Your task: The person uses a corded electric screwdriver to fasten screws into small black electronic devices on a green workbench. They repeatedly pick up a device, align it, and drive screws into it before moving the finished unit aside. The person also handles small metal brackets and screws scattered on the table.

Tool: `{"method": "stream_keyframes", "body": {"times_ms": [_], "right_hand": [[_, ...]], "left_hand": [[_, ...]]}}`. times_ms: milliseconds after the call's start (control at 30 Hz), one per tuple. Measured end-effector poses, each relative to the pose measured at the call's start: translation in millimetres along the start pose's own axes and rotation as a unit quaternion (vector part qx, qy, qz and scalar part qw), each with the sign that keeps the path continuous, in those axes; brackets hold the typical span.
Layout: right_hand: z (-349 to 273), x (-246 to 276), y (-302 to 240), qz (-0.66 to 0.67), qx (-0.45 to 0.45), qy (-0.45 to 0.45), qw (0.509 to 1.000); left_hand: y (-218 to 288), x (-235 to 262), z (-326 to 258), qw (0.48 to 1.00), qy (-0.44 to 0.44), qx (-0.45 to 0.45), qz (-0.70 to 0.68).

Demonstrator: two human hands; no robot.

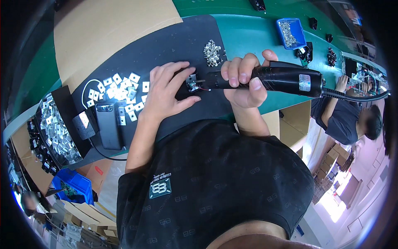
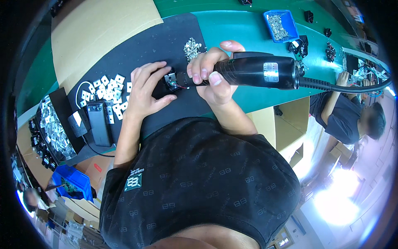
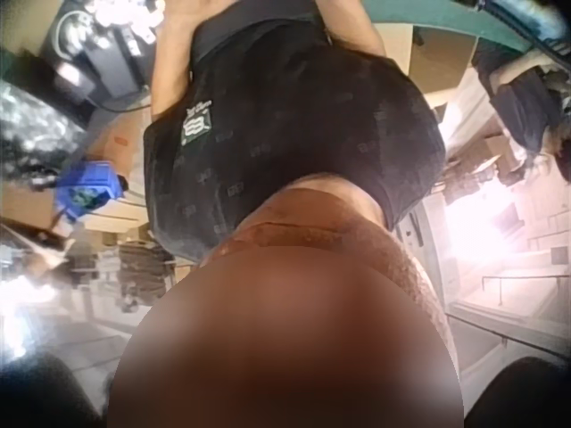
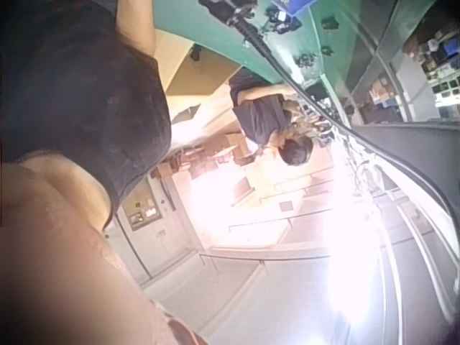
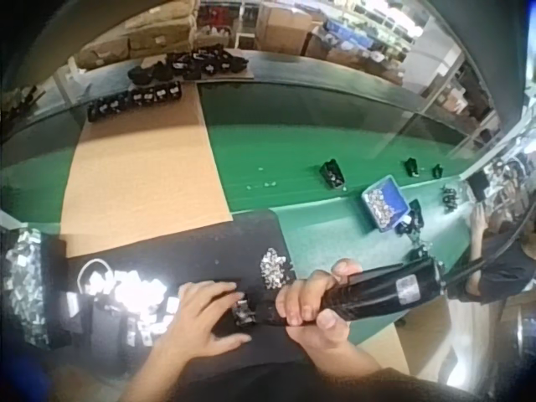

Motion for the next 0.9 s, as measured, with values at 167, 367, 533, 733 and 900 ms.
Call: {"method": "stream_keyframes", "body": {"times_ms": [167,367,533,733,900], "right_hand": [[-2.4,-5.7,-5.2,0.012,-0.001,0.002,1.0],[-3.4,-4.2,-4.3,0.018,-0.009,0.008,1.0],[-4.8,-3.8,-5.8,0.016,-0.005,0.006,1.0],[-4.7,-1.8,-5.7,0.019,-0.014,-0.007,1.0],[-4.0,-2.4,-5.0,0.019,-0.019,-0.005,1.0]], "left_hand": [[7.5,-6.9,-6.9,0.999,0.039,-0.009,0.029],[9.0,-12.6,-8.2,0.997,0.066,-0.021,0.045],[10.8,-11.8,-6.2,0.997,0.071,-0.011,0.036],[9.6,-12.4,-3.8,0.997,0.066,-0.017,0.033],[10.2,-11.7,-1.5,0.998,0.06,-0.017,0.032]]}}
Point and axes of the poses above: each hand's wrist, its own z-axis towards the middle knuckle, its own x-axis out of the back of the hand, y = z × x, the point moved 1 cm from there along z, towards the middle knuckle, and after that the axes turned 14 degrees about -x, right-handed, at the moved point
